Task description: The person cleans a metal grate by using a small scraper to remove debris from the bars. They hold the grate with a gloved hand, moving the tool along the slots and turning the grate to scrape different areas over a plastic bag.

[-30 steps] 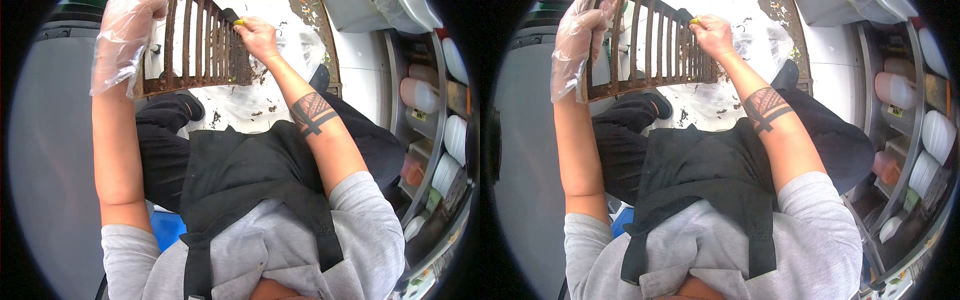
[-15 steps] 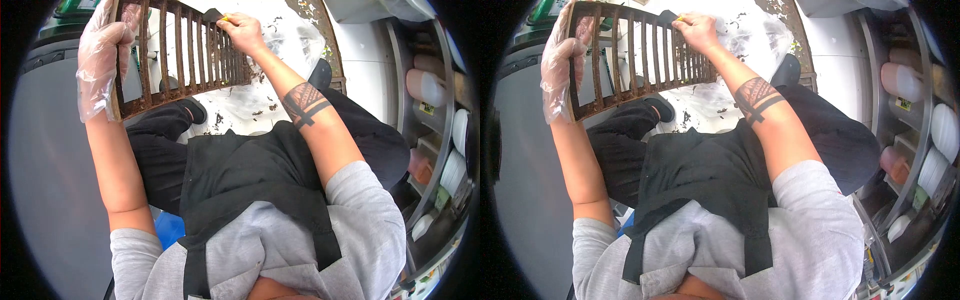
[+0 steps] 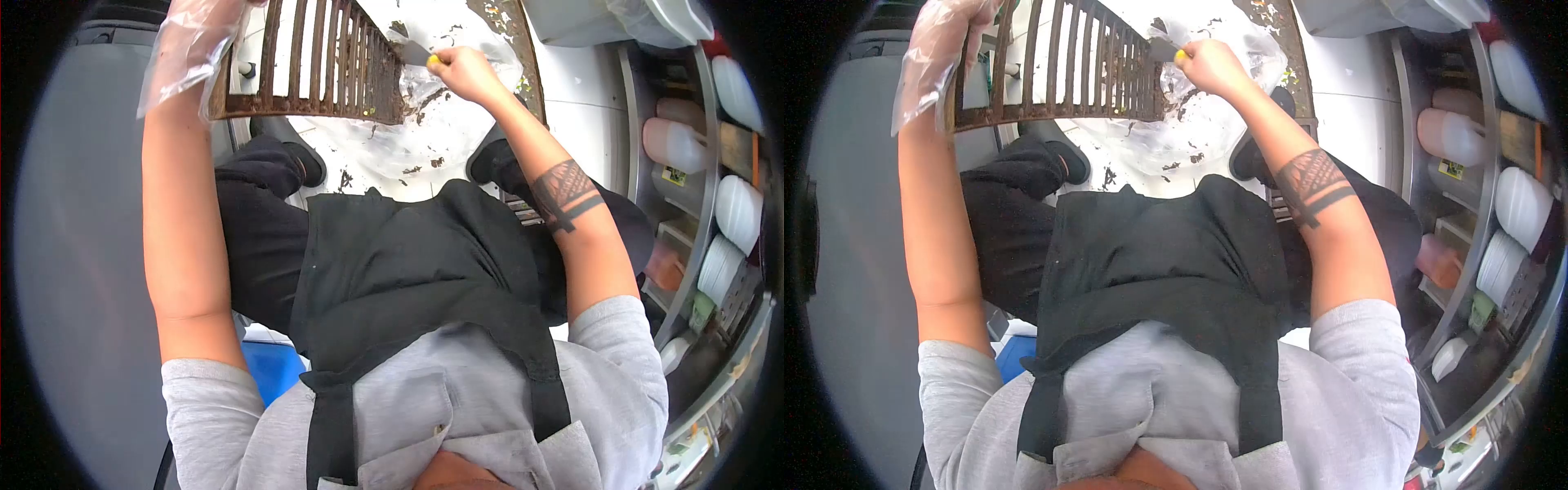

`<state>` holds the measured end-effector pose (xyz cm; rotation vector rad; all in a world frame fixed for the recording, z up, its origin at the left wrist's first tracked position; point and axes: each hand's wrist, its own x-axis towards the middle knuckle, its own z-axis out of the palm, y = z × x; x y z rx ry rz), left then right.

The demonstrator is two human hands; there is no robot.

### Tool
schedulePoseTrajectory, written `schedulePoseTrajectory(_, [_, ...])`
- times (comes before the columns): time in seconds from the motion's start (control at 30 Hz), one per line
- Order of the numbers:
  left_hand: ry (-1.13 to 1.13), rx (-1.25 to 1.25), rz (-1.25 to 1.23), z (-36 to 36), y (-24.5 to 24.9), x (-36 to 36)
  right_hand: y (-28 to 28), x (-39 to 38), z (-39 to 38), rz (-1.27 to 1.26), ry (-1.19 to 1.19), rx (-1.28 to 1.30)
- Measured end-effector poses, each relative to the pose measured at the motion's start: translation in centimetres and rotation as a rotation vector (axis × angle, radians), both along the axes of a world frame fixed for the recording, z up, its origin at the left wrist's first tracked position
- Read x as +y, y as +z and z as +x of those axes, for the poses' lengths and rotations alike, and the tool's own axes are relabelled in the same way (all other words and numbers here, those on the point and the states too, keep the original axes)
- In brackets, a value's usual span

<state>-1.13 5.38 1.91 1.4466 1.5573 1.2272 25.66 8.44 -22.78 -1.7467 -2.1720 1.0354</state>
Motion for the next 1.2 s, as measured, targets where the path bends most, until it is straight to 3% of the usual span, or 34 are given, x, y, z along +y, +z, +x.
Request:
schedulePoseTrajectory(0.03, [-0.005, 0.004, 0.007, -0.2, -0.2, 0.0, -0.4, -1.1, 0.2, -0.003, 0.0, -0.007])
schedulePoseTrajectory(0.1, [-0.01, 0.007, 0.022, -0.5, -0.3, 0.0, -1.2, -3.3, 0.3, -0.522, -0.231, 0.355])
schedulePoseTrajectory(0.13, [-0.012, 0.007, 0.026, -0.5, -0.4, -0.1, -0.4, -5.4, -0.6, -0.555, -0.277, 0.524])
schedulePoseTrajectory(0.23, [-0.007, -0.007, 0.035, -1.2, -0.9, 0.1, 2.0, -8.9, -2.9, -0.693, -0.279, 0.477])
schedulePoseTrajectory(0.27, [-0.025, 0.032, 0.062, -1.8, -1.2, 0.6, 2.8, -9.5, -3.6, -0.648, -0.23, 0.354])
schedulePoseTrajectory(0.37, [-0.033, 0.089, 0.089, -2.3, -1.2, 0.3, -0.8, -10.4, -3.7, -0.5, -0.162, 0.368])
schedulePoseTrajectory(0.43, [-0.019, 0.16, 0.038, -2.6, -0.8, -0.2, -0.4, -10.4, -4.0, -0.499, -0.223, 0.399])
schedulePoseTrajectory(0.5, [-0.032, 0.134, 0.057, -2.5, -0.7, -0.3, -2.2, -9.8, -4.4, 0.106, -0.084, 0.384])
schedulePoseTrajectory(0.53, [-0.035, 0.123, 0.06, -2.5, -0.8, -0.3, -0.8, -9.5, -4.9, 0.104, -0.085, 0.386])
schedulePoseTrajectory(0.6, [-0.038, 0.113, 0.058, -2.4, -0.8, -0.3, 1.8, -8.2, -5.9, -0.348, -0.378, 0.498])
schedulePoseTrajectory(0.7, [-0.042, 0.103, 0.058, -2.2, -0.7, -0.3, 1.5, -6.6, -6.5, -0.473, -0.356, 0.58])
schedulePoseTrajectory(0.97, [-0.043, 0.09, 0.046, -1.8, -0.5, -0.5, -1.7, -2.8, -7.8, -0.293, -0.573, 0.909])
schedulePoseTrajectory(1.2, [-0.039, 0.036, 0.031, -1.8, -0.6, -0.5, -2.0, -5.9, -2.8, -0.399, -0.379, 0.647])
